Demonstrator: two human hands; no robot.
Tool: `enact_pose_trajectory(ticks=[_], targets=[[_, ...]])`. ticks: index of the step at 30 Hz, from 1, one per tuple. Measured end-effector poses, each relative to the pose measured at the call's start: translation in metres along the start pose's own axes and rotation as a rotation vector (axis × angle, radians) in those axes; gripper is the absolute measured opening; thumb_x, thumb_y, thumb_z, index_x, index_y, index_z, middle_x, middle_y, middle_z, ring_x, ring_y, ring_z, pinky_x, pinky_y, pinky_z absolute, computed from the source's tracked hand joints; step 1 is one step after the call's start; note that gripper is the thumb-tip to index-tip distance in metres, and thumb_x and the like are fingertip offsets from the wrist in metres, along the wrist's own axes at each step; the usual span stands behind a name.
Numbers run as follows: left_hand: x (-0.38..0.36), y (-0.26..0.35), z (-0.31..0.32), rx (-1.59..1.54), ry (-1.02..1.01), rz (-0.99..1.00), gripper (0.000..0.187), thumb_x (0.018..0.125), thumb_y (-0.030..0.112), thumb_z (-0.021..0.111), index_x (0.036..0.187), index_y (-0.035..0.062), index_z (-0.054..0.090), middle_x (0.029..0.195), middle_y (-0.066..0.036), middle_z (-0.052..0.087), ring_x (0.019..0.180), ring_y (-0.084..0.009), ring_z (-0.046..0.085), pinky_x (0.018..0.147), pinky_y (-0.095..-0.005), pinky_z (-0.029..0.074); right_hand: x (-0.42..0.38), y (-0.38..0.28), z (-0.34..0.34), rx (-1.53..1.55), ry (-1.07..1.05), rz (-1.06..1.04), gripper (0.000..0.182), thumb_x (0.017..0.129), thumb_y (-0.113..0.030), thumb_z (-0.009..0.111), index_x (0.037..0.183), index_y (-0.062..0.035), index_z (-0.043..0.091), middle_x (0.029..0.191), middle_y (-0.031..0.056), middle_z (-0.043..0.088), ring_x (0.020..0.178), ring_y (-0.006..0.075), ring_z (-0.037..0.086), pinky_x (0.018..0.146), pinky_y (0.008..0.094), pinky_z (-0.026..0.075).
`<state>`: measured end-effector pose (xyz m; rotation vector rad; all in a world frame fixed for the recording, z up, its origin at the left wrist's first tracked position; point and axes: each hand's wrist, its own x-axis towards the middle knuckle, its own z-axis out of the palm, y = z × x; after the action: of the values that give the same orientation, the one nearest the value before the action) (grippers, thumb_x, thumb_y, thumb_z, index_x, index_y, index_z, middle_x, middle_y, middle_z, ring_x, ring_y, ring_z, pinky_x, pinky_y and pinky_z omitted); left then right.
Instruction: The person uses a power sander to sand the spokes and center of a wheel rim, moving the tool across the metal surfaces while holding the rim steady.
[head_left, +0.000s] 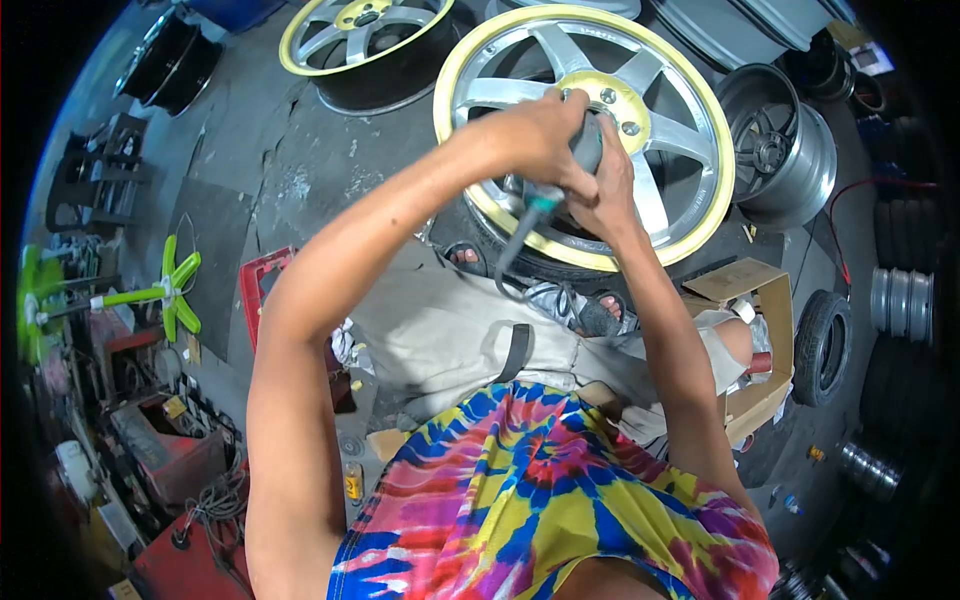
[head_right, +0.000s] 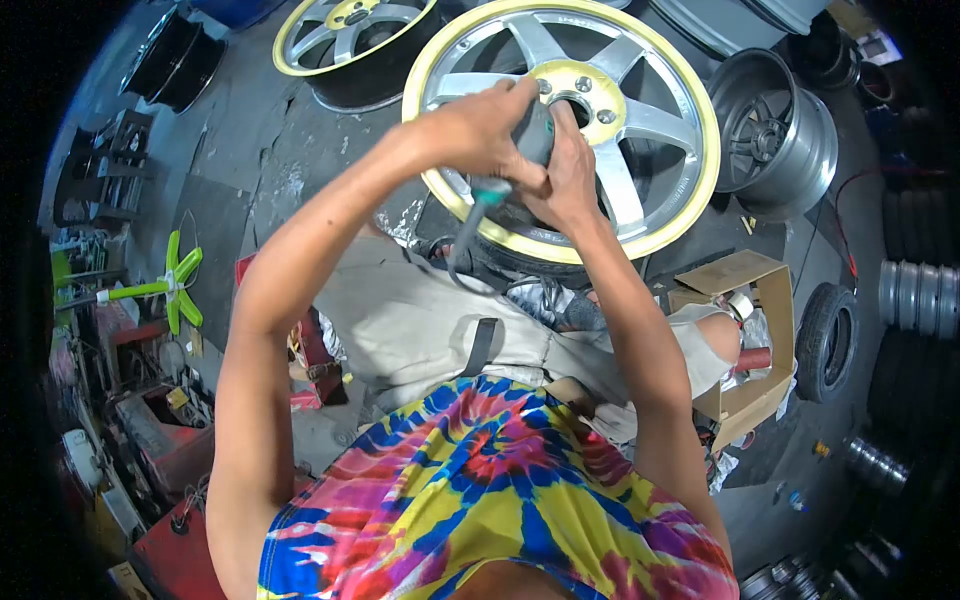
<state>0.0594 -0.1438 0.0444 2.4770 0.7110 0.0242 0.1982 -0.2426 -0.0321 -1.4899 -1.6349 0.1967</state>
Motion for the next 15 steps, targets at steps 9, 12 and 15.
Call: enact_pose_trajectory(ticks=[9,12,15], targets=[[0.008,0.030,0.012,-0.040,-0.036,0.040,0.104,0.063,0.050,0.084,0.134,-0.0129,0.042,0.131,-0.040,0.053,0.119,-0.0517,0.060,0.103,-0.0475,0.051,-0.013,0.013,-0.027,-0.068,-0.094,-0.020,0.075,0.060,-0.008,0.082,0.128,0.0034,0.051,0.110,0.0226,0.060,0.103,0.0451,0.063,0.088,0.0450,0.051],[0.014,0.030,0.002,-0.005,-0.069,0.019,0.104,0.063,0.052,0.084,0.133,-0.0136,0.043,0.132,-0.040,0.053,0.118,-0.0514,0.060,0.102,-0.0481,0.051,-0.016,0.032,-0.016,-0.027,-0.034,0.013,0.074,0.062,-0.008,0.081,0.129,0.0032,0.051,0.109,0.0229,0.060,0.104,0.0441,0.063,0.089,0.0449,0.051],[0.024,0.005,-0.004,0.077,-0.034,-0.029,0.106,0.059,0.053,0.085,0.130,-0.0155,0.045,0.125,-0.039,0.058,0.115,-0.0472,0.063,0.098,-0.0464,0.054,-0.004,0.051,0.010,-0.012,0.070,-0.091,0.083,0.058,-0.006,0.082,0.132,0.0033,0.047,0.117,0.0259,0.062,0.110,0.0463,0.061,0.092,0.0498,0.049]])
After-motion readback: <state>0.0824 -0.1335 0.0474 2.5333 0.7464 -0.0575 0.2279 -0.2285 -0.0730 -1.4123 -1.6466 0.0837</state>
